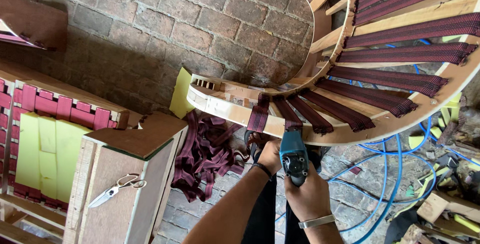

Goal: The person weaves maroon fabric strips into the frame of a wooden chair seat. They use a pneumatic staple gun to secure the strips and scissors to trim excess material. The person works on a single chair, progressively filling the seat area with woven fabric.

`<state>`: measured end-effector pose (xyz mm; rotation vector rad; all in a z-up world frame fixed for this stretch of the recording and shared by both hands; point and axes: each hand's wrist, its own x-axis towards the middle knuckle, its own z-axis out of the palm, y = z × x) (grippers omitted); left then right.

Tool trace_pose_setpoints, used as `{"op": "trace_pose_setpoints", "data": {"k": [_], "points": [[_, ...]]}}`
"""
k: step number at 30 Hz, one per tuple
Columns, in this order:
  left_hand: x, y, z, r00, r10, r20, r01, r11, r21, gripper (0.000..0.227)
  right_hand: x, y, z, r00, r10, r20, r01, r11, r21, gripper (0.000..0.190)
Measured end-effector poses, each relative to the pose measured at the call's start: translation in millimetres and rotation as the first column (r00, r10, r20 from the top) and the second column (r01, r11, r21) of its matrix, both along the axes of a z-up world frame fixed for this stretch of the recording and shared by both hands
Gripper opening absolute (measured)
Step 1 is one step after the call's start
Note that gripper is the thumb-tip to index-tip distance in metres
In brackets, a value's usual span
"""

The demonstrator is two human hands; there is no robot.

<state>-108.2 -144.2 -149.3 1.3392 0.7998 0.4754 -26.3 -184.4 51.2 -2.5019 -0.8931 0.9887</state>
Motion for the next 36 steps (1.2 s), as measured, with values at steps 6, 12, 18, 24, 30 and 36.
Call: {"op": "trace_pose_setpoints", "data": {"k": [6,12,18,24,30,36], "points": [[-5.4,-1.8,-21.0,0.987,-0.105,-0.124,0.135,0.952,0.274,0.016,-11.1,10.1,1.2,0.999,0.017,0.051,-0.017,1.0,-0.002,0.039],[-1.5,-2.6,-20.7,0.984,-0.089,-0.158,0.111,0.984,0.141,0.013,-10.1,7.6,2.1,0.997,0.042,0.072,-0.04,0.999,-0.017,0.035],[0.0,-3.9,-2.5,1.0,0.011,-0.006,-0.01,0.992,0.13,0.023,4.2,-5.7,-0.7,0.998,-0.002,0.056,0.003,1.0,-0.025,0.031],[-12.7,7.3,36.3,0.979,-0.053,-0.199,0.057,0.998,0.014,0.016,17.7,-21.3,-13.9,0.998,0.031,0.055,-0.038,0.99,0.138,0.031],[-66.8,49.8,117.4,0.798,0.449,-0.401,-0.344,0.887,0.308,0.017,40.8,-28.8,-13.2,0.995,0.091,0.033,-0.093,0.993,0.073,0.044],[-3.2,170.8,113.3,0.543,-0.001,-0.84,0.027,1.0,0.016,0.039,38.4,-14.8,-9.0,0.988,0.147,-0.052,-0.144,0.987,0.064,0.054]]}}
